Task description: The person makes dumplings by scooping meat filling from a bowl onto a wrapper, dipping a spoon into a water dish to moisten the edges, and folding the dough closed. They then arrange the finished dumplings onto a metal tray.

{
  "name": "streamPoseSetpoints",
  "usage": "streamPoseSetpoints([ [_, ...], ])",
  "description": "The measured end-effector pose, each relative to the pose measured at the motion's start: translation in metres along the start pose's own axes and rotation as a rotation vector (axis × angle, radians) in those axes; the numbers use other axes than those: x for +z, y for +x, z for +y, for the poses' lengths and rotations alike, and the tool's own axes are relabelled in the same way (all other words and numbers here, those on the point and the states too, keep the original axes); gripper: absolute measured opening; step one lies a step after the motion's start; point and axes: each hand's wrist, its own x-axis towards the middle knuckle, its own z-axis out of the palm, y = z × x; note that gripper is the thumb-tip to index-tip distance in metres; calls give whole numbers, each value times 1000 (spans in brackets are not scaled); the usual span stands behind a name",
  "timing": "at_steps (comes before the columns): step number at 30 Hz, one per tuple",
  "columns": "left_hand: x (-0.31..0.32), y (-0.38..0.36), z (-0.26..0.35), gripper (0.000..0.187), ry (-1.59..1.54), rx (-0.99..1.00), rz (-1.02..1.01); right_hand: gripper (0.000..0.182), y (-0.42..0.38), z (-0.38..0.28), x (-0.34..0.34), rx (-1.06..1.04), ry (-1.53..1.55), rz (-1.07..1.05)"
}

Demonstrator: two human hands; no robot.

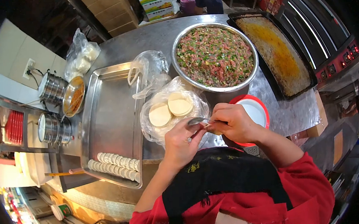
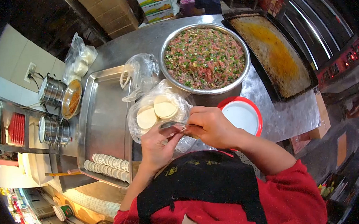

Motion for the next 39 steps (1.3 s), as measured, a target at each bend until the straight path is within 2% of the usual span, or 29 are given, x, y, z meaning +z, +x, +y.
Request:
streamPoseSetpoints([
  [1, -1, 0, 0, 14, 1, -1, 5, 14, 1, 0, 0, -4, 0, -4],
  [3, -3, -1, 2, 14, -91, -216, -26, 13, 1, -1, -1, 8, 23, 31],
  [4, -3, 1, 2, 14, -89, -216, -22, 13, 2, -4, -1, 4, 23, 29],
  [6, -4, 5, 4, 16, -86, -15, 24, 12, 4, -10, -2, 154, 114, 26],
  [10, -2, 4, 4, 16, -77, 66, 54, 11, 6, -7, -1, 92, 111, 32],
  [12, -1, 3, 2, 17, -95, 92, 48, 10, 5, -1, 0, -8, 55, 9],
  [13, -1, 2, 2, 17, -95, 93, 49, 10, 4, -1, 0, -8, 54, 9],
  [15, 0, -2, 2, 19, -61, -56, 54, 10, 3, -4, 0, 18, -14, 1],
  [19, -3, 0, 5, 21, -31, 22, 57, 10, 4, -8, 0, -11, 2, 10],
  [21, 0, -3, 1, 22, -71, 75, 54, 9, 6, -15, 0, 73, 62, -7],
  [24, 0, -5, 1, 23, -42, 73, 35, 9, 7, -7, 3, -52, -17, 17],
  [28, 0, -6, 14, 21, -42, 17, 139, 10, 5, -11, 2, 19, -48, 49],
  [30, 2, -9, 12, 21, -102, -17, 257, 12, 5, -15, 3, 41, -30, 88],
  [34, 3, -10, 12, 21, -156, 18, 288, 13, 8, -21, 7, 33, 51, 80],
  [37, 0, -11, 11, 20, -150, 10, 222, 13, 8, -23, 7, 111, 108, 64],
  [39, 1, -12, 10, 17, -167, 36, 250, 12, 8, -18, 8, 15, 67, 44],
])
